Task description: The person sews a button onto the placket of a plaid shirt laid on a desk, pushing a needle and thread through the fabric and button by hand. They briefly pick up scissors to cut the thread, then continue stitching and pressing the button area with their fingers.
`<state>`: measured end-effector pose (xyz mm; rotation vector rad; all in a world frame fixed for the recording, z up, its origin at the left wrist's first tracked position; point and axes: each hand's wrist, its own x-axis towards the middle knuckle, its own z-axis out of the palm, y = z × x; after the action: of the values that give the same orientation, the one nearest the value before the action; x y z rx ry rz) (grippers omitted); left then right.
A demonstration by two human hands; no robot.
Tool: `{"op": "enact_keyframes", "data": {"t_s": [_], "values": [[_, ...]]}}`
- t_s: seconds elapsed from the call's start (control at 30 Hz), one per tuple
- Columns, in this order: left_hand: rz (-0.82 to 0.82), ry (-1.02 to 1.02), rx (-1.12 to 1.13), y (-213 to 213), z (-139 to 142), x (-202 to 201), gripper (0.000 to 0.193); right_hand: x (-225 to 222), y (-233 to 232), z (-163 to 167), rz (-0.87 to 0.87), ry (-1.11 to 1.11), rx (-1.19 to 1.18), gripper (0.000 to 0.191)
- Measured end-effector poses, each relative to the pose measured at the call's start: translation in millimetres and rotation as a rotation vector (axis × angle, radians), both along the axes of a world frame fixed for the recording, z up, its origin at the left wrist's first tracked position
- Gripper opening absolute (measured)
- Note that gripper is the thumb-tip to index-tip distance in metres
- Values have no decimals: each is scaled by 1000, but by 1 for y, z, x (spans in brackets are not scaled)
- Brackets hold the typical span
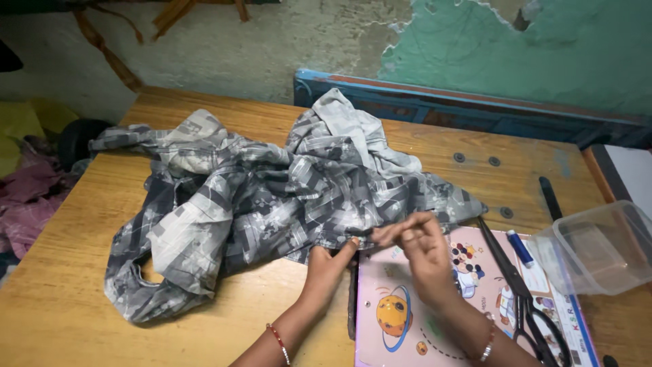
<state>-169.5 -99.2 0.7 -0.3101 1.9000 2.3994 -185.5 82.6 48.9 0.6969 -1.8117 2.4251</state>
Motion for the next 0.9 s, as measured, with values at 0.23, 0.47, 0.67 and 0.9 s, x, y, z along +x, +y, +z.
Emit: {"op": "enact_keyframes", "data": {"t_s": [0.23, 0.47, 0.67, 0.9], "values": [[-9, -51, 69, -2, 0, -1, 25, 5, 23, 20, -97, -238, 17, 11], [1, -50, 118, -3, 4, -2, 22, 26, 27, 43, -167, -211, 290, 14], [-24, -25, 86, -3, 3, -2, 21, 36, 28, 60, -225, 104, 443, 12], [-18, 0, 1, -2, 1, 0, 23, 59, 29, 84, -272, 430, 751, 14]]}}
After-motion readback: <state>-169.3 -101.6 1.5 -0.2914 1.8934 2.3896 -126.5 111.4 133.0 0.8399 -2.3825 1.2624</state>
